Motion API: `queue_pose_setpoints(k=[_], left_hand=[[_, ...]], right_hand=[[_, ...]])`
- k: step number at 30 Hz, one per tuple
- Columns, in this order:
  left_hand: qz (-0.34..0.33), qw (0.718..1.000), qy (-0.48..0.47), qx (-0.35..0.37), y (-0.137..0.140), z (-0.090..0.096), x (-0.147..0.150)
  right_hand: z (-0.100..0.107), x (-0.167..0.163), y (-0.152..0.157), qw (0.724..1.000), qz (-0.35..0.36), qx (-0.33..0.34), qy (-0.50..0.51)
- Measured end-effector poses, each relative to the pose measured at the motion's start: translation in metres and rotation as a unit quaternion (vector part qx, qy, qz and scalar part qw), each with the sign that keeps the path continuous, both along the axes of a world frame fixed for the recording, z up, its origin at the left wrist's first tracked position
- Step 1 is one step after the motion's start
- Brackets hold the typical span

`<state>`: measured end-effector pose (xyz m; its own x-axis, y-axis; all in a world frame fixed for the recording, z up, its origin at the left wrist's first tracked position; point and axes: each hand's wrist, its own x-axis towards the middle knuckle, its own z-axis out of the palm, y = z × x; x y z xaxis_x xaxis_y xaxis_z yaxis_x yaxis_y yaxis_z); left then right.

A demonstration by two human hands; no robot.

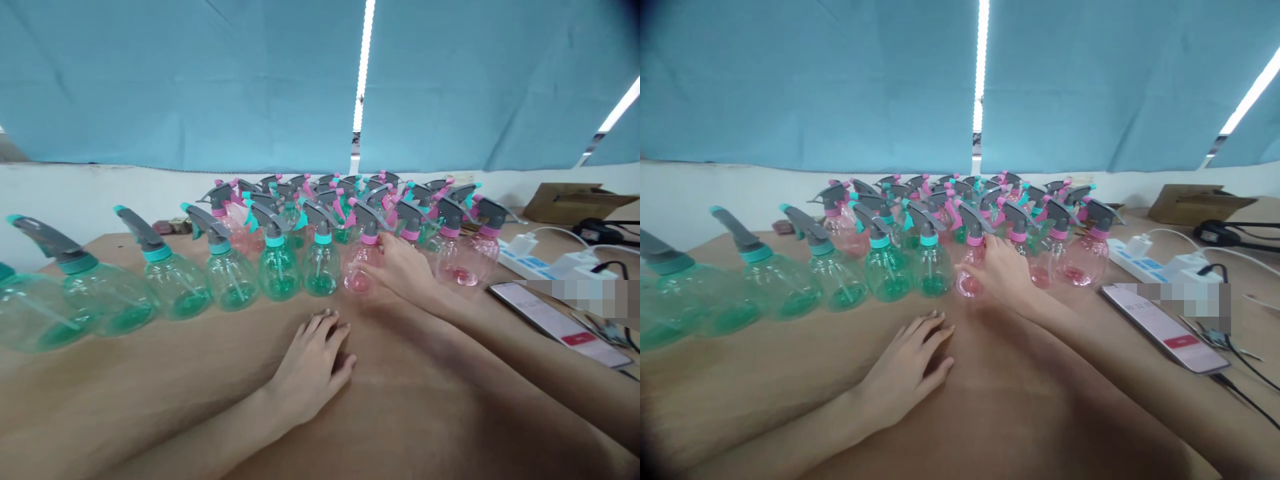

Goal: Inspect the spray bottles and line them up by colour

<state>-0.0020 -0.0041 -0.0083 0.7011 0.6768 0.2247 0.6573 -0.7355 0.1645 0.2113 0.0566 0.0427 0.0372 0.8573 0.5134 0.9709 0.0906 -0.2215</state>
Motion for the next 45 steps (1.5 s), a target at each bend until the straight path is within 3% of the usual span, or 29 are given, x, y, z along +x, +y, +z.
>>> queue_pose_setpoints(k=[6,10,17,23,35,45], left_hand=[[0.001,1.0,0.008,-0.005,0.001,0.002,0.0],[0.001,1.0,0.009,-0.008,0.001,0.002,0.0],[-0.004,1.0,0.01,0.005,0.003,0.001,-0.002],[-0.004,1.0,0.011,0.005,0.005,0.001,-0.002],[0.002,1.0,0.015,0.012,0.007,0.001,-0.005],[-0.004,0.999,0.012,0.03,0.009,0.0,-0.005]], right_hand=[[-0.005,-0.003,0.005,1.0,0.006,0.012,0.022],[-0.005,0.006,-0.01,0.998,0.036,0.017,0.04],[0.005,0.058,-0.049,0.997,0.019,-0.001,0.077],[-0.001,0.091,-0.045,0.995,-0.024,0.003,0.099],[-0.008,0.073,-0.001,0.994,-0.025,-0.032,0.102],[0.001,0.085,-0.025,0.995,-0.021,-0.074,0.068]])
